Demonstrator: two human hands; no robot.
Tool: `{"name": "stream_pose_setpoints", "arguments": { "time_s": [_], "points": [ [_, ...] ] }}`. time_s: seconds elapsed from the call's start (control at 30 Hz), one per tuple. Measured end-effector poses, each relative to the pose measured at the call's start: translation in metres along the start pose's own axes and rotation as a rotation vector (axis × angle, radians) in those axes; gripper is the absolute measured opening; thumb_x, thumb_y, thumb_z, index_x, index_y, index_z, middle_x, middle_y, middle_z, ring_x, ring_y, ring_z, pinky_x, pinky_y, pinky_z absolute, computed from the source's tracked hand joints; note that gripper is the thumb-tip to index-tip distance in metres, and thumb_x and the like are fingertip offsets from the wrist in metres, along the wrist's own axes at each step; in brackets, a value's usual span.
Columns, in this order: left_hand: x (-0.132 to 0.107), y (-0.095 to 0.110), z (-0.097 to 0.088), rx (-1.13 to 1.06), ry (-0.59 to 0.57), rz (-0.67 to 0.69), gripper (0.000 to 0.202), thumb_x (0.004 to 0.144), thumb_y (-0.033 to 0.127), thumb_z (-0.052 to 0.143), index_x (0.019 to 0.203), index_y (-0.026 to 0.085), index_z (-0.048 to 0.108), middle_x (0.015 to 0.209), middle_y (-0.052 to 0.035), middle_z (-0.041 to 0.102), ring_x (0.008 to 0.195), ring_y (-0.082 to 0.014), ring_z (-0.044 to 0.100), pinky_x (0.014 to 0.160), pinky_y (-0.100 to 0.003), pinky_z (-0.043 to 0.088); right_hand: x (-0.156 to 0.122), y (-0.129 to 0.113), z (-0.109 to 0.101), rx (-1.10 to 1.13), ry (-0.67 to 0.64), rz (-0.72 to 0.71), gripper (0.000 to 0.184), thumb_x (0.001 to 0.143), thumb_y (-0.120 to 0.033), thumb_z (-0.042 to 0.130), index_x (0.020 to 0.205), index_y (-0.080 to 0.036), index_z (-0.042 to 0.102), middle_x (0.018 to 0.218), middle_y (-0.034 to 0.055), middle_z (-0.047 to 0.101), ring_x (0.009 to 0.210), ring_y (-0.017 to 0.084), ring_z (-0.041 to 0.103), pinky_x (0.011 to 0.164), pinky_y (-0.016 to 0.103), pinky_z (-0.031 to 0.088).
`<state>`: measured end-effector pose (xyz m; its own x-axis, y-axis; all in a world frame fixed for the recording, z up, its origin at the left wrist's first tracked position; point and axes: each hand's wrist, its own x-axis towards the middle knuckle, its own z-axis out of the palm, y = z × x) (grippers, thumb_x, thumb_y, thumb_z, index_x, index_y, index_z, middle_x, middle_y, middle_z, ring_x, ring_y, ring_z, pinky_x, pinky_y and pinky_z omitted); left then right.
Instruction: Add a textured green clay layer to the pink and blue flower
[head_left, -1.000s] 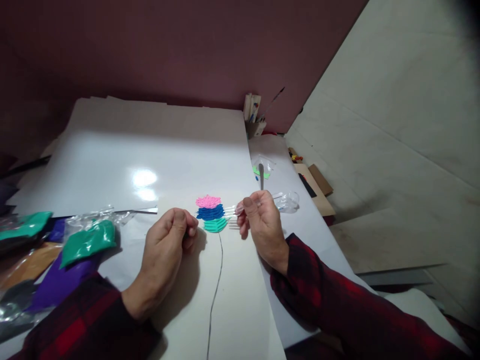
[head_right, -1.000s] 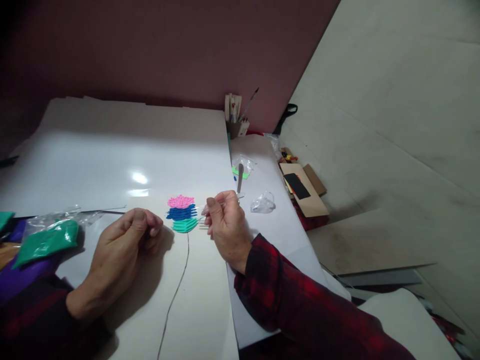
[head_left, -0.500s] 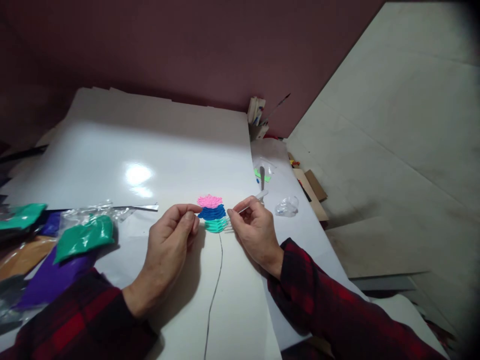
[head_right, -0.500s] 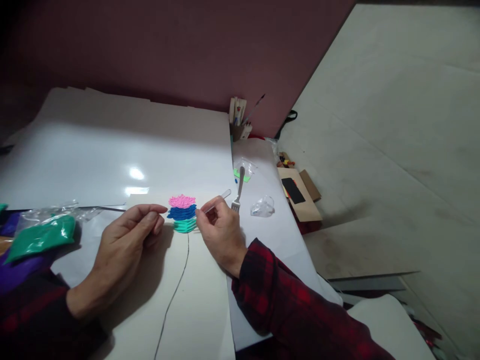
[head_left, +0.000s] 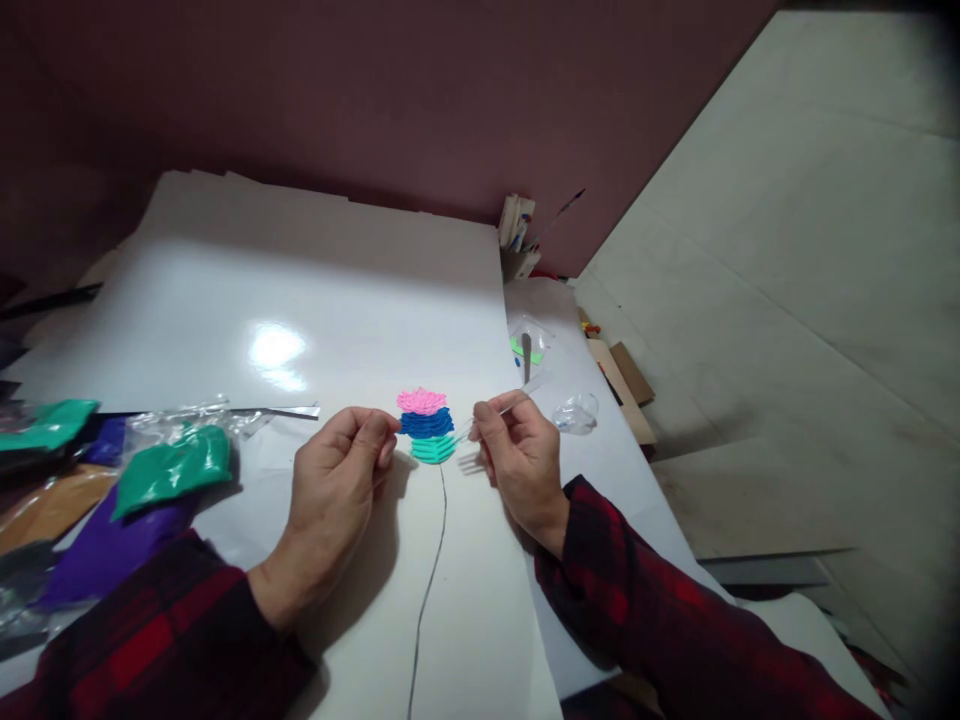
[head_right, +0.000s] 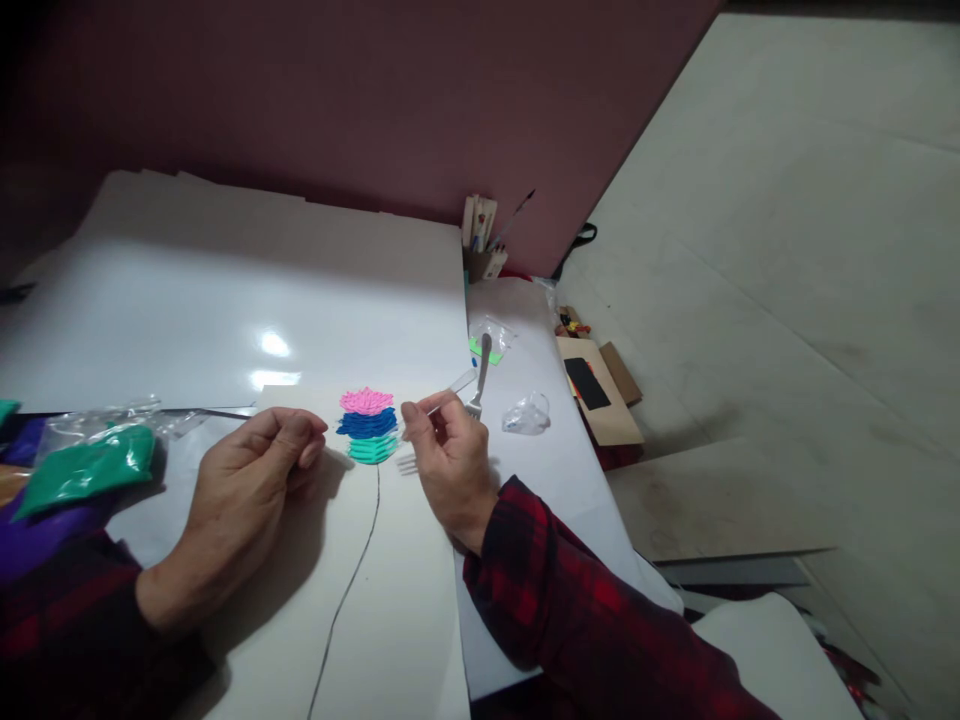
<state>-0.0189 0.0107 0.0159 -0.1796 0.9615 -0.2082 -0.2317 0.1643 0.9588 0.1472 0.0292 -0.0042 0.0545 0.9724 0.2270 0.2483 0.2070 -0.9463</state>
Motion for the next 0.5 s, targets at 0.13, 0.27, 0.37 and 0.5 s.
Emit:
{"name": "stream_pose_setpoints", "arguments": {
  "time_s": [0.13, 0.27, 0.37, 0.5],
  "points": [
    [0.0, -0.001, -0.003, 0.035, 0.021, 0.011, 0.033, 0.084, 0.043, 0.059, 0.064, 0.017, 0.054, 0.052, 0.0041, 0.041, 0.045, -0.0077, 0.034, 0.04, -0.019, 0.027, -0.004, -0.009, -0.011, -0.057, -0.225, -0.116, 0.025, 0.092, -0.035, 0.05, 0.073, -0.02, 0.058, 0.054, -0.0041, 0.047, 0.046, 0.01, 0.041, 0.044, 0.023, 0.035],
    [0.002, -0.002, -0.006, 0.076, 0.028, 0.062, 0.026, 0.08, 0.038, 0.065, 0.066, 0.018, 0.055, 0.051, 0.0048, 0.042, 0.048, -0.0088, 0.037, 0.043, -0.02, 0.03, -0.008, -0.021, -0.016, -0.149, -0.721, -0.295, 0.027, 0.088, -0.034, 0.056, 0.068, -0.018, 0.064, 0.058, -0.0001, 0.059, 0.052, 0.011, 0.051, 0.051, 0.025, 0.041],
    [0.002, -0.001, -0.007, 0.076, 0.035, 0.058, 0.025, 0.076, 0.035, 0.07, 0.068, 0.02, 0.053, 0.051, 0.0057, 0.044, 0.047, -0.0087, 0.037, 0.043, -0.02, 0.03, -0.01, -0.028, -0.018, -0.24, -0.85, -0.406, 0.027, 0.083, -0.043, 0.062, 0.07, -0.019, 0.066, 0.058, -0.0004, 0.061, 0.053, 0.012, 0.053, 0.052, 0.025, 0.041],
    [0.001, -0.002, -0.007, 0.052, 0.006, 0.055, 0.03, 0.079, 0.036, 0.067, 0.062, 0.019, 0.049, 0.052, 0.005, 0.042, 0.048, -0.0087, 0.036, 0.043, -0.021, 0.029, 0.005, -0.031, -0.031, -0.42, -0.494, -0.409, 0.022, 0.091, -0.033, 0.054, 0.08, -0.018, 0.065, 0.072, 0.0035, 0.066, 0.064, 0.014, 0.058, 0.061, 0.027, 0.044]
  ]
}}
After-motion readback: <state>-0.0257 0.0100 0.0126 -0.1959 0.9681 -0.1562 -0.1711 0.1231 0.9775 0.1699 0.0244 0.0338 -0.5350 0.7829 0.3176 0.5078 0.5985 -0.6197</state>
